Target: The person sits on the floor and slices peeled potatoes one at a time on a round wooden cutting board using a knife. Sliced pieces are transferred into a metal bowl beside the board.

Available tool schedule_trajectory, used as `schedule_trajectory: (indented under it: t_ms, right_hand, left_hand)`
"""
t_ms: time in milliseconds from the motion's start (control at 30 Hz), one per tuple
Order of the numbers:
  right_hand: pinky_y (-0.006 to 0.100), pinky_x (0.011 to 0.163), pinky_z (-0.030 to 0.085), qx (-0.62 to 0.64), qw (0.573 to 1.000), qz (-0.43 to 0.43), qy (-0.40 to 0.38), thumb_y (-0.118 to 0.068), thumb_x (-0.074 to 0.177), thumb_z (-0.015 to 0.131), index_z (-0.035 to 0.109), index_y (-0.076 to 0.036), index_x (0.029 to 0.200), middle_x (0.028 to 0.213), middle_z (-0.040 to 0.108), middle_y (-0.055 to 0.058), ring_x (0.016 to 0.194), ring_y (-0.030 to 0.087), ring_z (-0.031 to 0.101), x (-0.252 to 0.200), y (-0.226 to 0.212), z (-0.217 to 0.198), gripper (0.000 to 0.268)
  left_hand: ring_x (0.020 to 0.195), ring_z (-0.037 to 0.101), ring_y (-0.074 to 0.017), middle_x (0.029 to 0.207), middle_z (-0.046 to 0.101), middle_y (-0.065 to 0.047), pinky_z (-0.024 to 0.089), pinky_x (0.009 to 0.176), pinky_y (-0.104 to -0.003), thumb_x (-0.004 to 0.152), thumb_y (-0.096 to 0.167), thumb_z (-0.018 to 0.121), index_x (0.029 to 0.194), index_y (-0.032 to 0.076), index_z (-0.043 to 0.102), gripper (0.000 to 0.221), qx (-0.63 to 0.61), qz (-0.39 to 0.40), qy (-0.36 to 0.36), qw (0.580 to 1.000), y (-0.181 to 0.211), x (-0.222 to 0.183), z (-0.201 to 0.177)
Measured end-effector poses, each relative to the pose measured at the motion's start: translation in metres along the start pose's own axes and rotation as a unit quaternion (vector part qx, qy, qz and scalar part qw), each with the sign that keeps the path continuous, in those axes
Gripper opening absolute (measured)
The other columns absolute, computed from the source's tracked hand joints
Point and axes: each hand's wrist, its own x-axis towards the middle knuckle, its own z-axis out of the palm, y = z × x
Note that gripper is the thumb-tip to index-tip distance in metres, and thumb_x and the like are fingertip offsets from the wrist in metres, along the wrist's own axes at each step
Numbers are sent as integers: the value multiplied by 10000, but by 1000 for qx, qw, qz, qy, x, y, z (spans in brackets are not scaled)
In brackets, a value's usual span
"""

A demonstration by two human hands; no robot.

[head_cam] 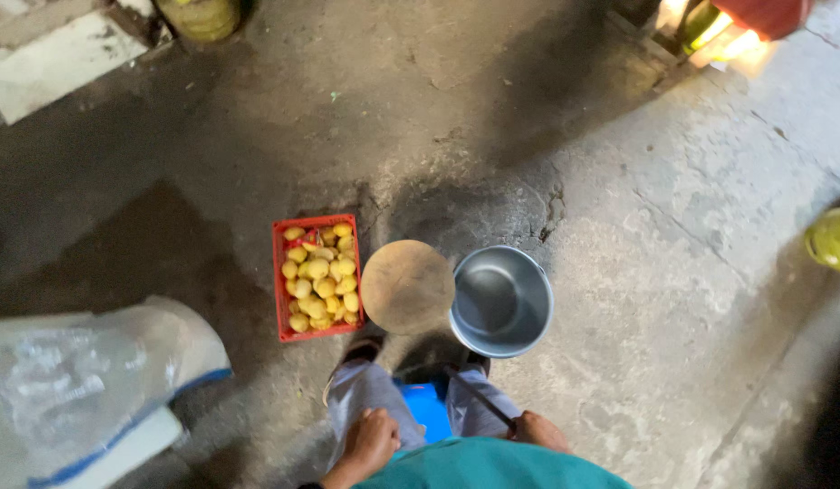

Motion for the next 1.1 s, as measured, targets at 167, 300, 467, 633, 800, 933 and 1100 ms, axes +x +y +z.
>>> schedule_trajectory:
  t_ms: [167,300,467,633,800,933,1100]
  right_hand:
    - [498,875,566,-13,997,-70,28,-357,867,640,755,-196,1031,1007,745,151,1002,363,715,26,34,19,257]
    - [474,870,574,-1,993,-114,-37,-356,885,626,743,-170,1048,992,753,148,1009,368,727,40,42,3,274]
    - [448,800,549,128,982,-121,-68,-338,869,683,716,-202,1124,927,777,114,895,327,711,17,-16,-14,290]
    - [440,692,528,234,970,-44,-57,-324,878,692,665,-241,1198,836,788,85,718,308,681,28,-23,-15,332]
    - [375,609,543,201,959,-89,179,-209,894,649,763,-124,980,750,740,53,662,142,687,194,21,-12,166]
    - [367,572,480,383,872,16,305,-175,995,677,598,-39,964,768,609,76,690,173,570,354,29,-11,161]
    - [317,567,506,509,811,86,276,-184,818,812,565,-115,942,816,643,-14,670,109,602,481,14,30,286]
  left_hand:
    - [976,640,-392,927,686,-145,526,816,-526,810,141,720,851,120,662,75,-17,-40,74,996,14,-28,43]
    - [919,666,-374,897,704,-147,535,792,-521,829,125,694,921,110,646,105,-82,-115,48,989,2,-46,64]
    - [891,665,-310,915,706,-119,540,774,-475,817,148,738,979,106,654,188,-130,-155,-4,979,-13,-57,65]
    - [863,663,-245,933,708,-91,546,755,-430,805,171,783,1037,101,662,271,-179,-149,-73,970,-42,-47,86]
    - [835,662,-181,951,710,-64,551,736,-384,792,194,827,1095,97,669,354,-241,-89,10,966,-93,34,137]
    - [726,579,-221,909,675,-43,474,601,-423,843,198,740,1198,116,623,383,-589,-254,-3,767,-140,164,168]
    - [784,640,-192,1051,642,-18,579,620,-404,886,183,672,1257,182,569,384,-680,-378,39,627,-196,255,216]
